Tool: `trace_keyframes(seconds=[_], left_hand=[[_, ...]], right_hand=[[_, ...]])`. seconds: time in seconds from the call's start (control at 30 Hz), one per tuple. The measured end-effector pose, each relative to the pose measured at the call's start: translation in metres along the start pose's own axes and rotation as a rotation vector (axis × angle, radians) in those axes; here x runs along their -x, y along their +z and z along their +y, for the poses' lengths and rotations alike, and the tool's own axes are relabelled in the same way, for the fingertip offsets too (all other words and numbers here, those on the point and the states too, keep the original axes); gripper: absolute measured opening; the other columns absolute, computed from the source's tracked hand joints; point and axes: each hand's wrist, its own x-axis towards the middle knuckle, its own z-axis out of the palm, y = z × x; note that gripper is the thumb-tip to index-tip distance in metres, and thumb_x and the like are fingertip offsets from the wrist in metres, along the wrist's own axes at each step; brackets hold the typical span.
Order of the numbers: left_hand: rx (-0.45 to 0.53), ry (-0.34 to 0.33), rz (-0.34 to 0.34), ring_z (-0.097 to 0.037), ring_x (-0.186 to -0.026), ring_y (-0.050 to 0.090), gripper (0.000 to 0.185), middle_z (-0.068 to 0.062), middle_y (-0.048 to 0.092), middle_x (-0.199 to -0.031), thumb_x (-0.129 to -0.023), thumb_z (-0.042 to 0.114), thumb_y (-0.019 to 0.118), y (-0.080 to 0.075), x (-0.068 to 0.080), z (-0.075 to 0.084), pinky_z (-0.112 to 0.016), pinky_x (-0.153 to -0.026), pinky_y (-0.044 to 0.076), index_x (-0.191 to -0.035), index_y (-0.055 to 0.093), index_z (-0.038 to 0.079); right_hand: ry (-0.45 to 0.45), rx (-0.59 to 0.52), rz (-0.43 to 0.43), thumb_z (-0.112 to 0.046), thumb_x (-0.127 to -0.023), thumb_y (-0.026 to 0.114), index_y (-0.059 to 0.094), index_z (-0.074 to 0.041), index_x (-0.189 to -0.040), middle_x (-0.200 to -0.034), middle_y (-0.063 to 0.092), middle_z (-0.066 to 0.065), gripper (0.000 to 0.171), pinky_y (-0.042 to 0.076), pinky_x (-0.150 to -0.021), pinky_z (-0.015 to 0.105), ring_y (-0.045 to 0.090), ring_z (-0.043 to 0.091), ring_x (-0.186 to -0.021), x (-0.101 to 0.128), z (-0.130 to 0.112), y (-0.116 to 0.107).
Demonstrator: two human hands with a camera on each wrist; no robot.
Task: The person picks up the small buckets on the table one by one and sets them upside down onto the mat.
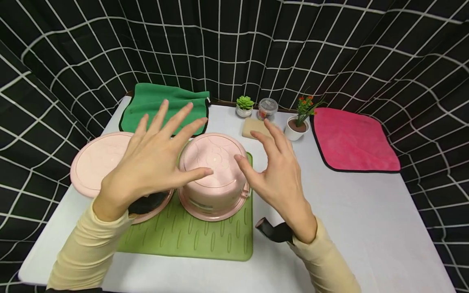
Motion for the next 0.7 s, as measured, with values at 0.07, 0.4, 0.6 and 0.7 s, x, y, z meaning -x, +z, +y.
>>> trace_keyframes(seconds=[0.07, 0.4, 0.6, 0.7], left_hand=[[-0.007, -0.029, -0.005, -0.049, -0.161, 0.004, 0.097, -0.004, 0.013, -0.177, -0.084, 0.079, 0.062, -0.005, 0.001, -0.006, -0.08, -0.121, 0.014, -0.163, 0.031, 0.033], [-0.042, -0.157, -0.035, -0.053, -0.16, -0.004, 0.1, -0.008, 0.007, -0.177, -0.086, 0.079, 0.059, -0.027, 0.015, -0.039, -0.083, -0.118, 0.009, -0.166, 0.019, 0.033], [-0.069, -0.223, -0.066, -0.056, -0.158, -0.006, 0.106, -0.01, 0.001, -0.177, -0.085, 0.083, 0.056, -0.037, 0.023, -0.061, -0.084, -0.117, 0.009, -0.167, 0.013, 0.032], [-0.073, -0.247, -0.096, -0.059, -0.157, -0.008, 0.108, -0.012, -0.002, -0.177, -0.084, 0.086, 0.053, -0.04, 0.024, -0.07, -0.085, -0.116, 0.008, -0.167, 0.008, 0.033]], right_hand=[[0.019, 0.054, -0.016, -0.028, -0.083, 0.082, 0.065, -0.003, -0.136, -0.161, 0.046, 0.019, 0.061, 0.046, -0.107, 0.067, 0.042, 0.044, -0.15, -0.004, 0.005, -0.003], [0.156, 0.184, -0.16, -0.046, -0.084, 0.079, 0.051, -0.01, -0.152, -0.172, 0.026, 0.016, 0.082, 0.01, -0.128, 0.069, 0.018, 0.046, -0.161, -0.02, 0.027, -0.026], [0.207, 0.269, -0.197, -0.057, -0.085, 0.075, 0.04, -0.015, -0.16, -0.174, 0.017, 0.016, 0.093, 0.002, -0.124, 0.077, 0.012, 0.055, -0.158, -0.026, 0.042, -0.038], [0.228, 0.31, -0.226, -0.063, -0.085, 0.072, 0.033, -0.017, -0.163, -0.175, 0.012, 0.015, 0.098, -0.002, -0.122, 0.079, 0.008, 0.057, -0.158, -0.028, 0.047, -0.042]])
